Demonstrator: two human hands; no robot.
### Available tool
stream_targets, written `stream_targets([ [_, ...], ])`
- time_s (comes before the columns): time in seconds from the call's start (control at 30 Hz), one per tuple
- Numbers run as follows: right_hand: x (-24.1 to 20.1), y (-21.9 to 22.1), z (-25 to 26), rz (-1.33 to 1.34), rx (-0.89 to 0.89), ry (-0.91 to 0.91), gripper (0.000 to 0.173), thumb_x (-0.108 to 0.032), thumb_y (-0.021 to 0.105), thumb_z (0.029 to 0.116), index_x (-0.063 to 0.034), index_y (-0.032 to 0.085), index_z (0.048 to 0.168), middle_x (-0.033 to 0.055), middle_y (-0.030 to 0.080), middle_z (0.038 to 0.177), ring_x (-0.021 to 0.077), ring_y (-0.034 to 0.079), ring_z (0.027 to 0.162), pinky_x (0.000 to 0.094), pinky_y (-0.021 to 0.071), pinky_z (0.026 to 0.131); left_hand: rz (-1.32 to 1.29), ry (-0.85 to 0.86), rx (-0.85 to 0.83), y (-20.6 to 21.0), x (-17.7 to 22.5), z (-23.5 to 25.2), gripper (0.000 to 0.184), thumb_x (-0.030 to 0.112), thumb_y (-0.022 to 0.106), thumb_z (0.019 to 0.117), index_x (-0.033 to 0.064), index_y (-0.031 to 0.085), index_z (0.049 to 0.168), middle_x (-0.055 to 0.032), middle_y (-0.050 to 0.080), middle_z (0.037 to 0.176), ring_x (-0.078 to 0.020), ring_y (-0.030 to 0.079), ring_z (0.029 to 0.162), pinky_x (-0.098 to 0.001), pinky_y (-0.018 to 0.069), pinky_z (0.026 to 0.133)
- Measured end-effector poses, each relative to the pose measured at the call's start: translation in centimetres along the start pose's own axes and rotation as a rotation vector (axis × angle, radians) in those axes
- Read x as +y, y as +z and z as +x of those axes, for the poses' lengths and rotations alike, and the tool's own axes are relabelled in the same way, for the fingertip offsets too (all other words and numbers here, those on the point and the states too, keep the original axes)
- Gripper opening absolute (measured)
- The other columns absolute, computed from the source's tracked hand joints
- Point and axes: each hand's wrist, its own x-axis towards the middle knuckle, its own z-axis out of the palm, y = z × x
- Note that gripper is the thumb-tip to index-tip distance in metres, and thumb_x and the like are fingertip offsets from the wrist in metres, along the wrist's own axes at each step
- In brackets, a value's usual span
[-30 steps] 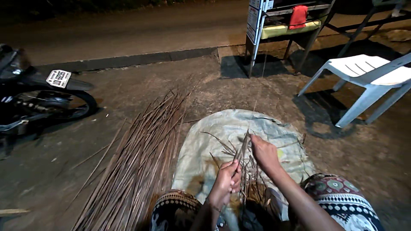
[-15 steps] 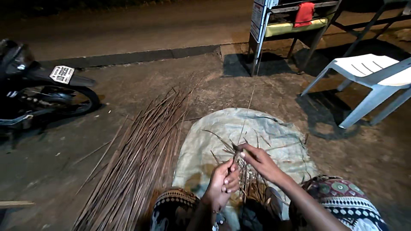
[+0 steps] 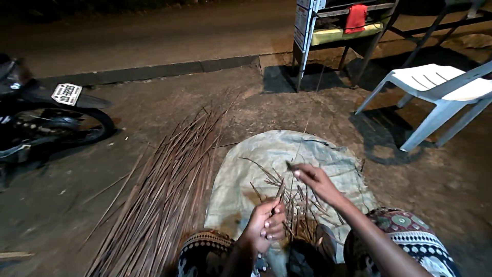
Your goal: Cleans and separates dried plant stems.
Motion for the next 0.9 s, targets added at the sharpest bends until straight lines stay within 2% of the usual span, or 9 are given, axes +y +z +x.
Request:
stream_targets([
  [0.13,-1.0,0.4,0.1,-0.048,0.022,0.036,0.042,-0.036,0.052,0.1046,-0.0056,0.069,0.127,0.0094,0.07,0.09,0.0178,0.062,0.074,0.0434,0.0521,0.073,0.051,0.004,0.071,0.2,0.2,-0.1,0.046,0.021,0.022,0.1099,0.0188,0.05,0.074,0.013,0.037,0.05,0.0052,0.03,0.035,-0.0099,0.028,0.035],
  [0.27,1.9,-2.5,2.4,0.222,0.383,0.085,0.032,-0.019,0.044,0.1078,-0.0006,0.066,0.122,-0.0077,0.05,0.07,-0.0009,0.039,0.053,0.0191,0.0362,0.052,0.177,0.021,0.091,0.3,0.0,-0.4,0.045,0.021,0.021,0.1104,0.0182,0.05,0.078,0.0126,0.037,0.052,0.0043,0.029,0.036,-0.0108,0.0276,0.035],
  [0.33,0.9,-2.2,1.6,0.402,0.39,0.094,0.034,-0.017,0.038,0.1086,0.0003,0.065,0.121,-0.0106,0.049,0.065,-0.0023,0.04,0.05,0.016,0.0363,0.048,0.289,0.142,0.281,0.8,-0.3,0.1,0.042,0.023,0.024,0.1126,0.0124,0.056,0.087,0.0093,0.048,0.056,0.0022,0.042,0.042,-0.0127,0.0379,0.042],
  [0.4,-1.0,-0.1,0.0,0.52,0.285,0.128,0.038,-0.02,0.036,0.1072,0.0001,0.063,0.124,-0.0096,0.056,0.07,-0.002,0.044,0.051,0.0157,0.0382,0.048,0.389,0.267,0.426,1.2,-0.4,0.7,0.038,0.022,0.03,0.1134,0.0028,0.062,0.116,-0.0008,0.07,0.092,-0.0078,0.068,0.08,-0.0253,0.0573,0.074],
  [0.43,-1.7,1.5,-0.8,0.552,0.223,0.142,0.036,-0.022,0.041,0.1053,-0.0004,0.063,0.125,-0.008,0.062,0.074,-0.0021,0.046,0.052,0.0156,0.0395,0.048,0.434,0.321,0.445,1.1,-0.4,1.1,0.039,0.02,0.031,0.1129,0.0014,0.061,0.13,-0.0051,0.07,0.118,-0.0117,0.067,0.104,-0.031,0.0544,0.091],
  [0.5,-3.0,4.6,-1.8,0.58,0.139,0.153,0.029,-0.018,0.057,0.0978,-0.0012,0.065,0.12,-0.0045,0.071,0.084,-0.0029,0.05,0.056,0.0157,0.0401,0.05,0.507,0.417,0.491,0.8,-0.6,2.0,0.038,0.019,0.034,0.1123,0.0024,0.06,0.135,-0.0074,0.063,0.135,-0.0128,0.06,0.118,-0.0338,0.0485,0.1],
  [0.63,-4.3,7.4,-2.1,0.538,0.165,0.098,0.017,0.0,0.073,0.0853,-0.0005,0.07,0.102,-0.0034,0.073,0.087,-0.0011,0.064,0.07,0.0162,0.0533,0.063,0.493,0.491,0.504,0.7,-0.5,2.1,0.035,0.015,0.039,0.1109,0.0014,0.06,0.136,-0.0062,0.071,0.12,-0.0097,0.066,0.107,-0.0303,0.0525,0.093],
  [0.77,-3.3,4.7,-1.4,0.339,0.04,0.005,0.014,-0.001,0.07,0.0883,0.0012,0.072,0.102,-0.002,0.072,0.089,-0.0026,0.065,0.073,0.0147,0.0546,0.068,0.548,0.591,0.578,0.6,0.4,1.2,0.043,0.009,0.052,0.1037,0.0002,0.05,0.146,-0.0111,0.056,0.141,-0.0138,0.062,0.112,-0.0329,0.0546,0.092],
  [0.9,-1.9,1.3,-0.8,0.106,-0.038,-0.078,0.014,-0.005,0.068,0.0917,0.0007,0.074,0.103,0.0011,0.074,0.095,-0.0046,0.061,0.073,0.0145,0.0509,0.069,0.837,0.805,0.637,0.3,2.7,-0.1,0.02,0.0,0.065,0.0946,-0.0094,0.068,0.112,-0.0135,0.069,0.119,-0.0072,0.068,0.101,-0.0234,0.0566,0.089],
])
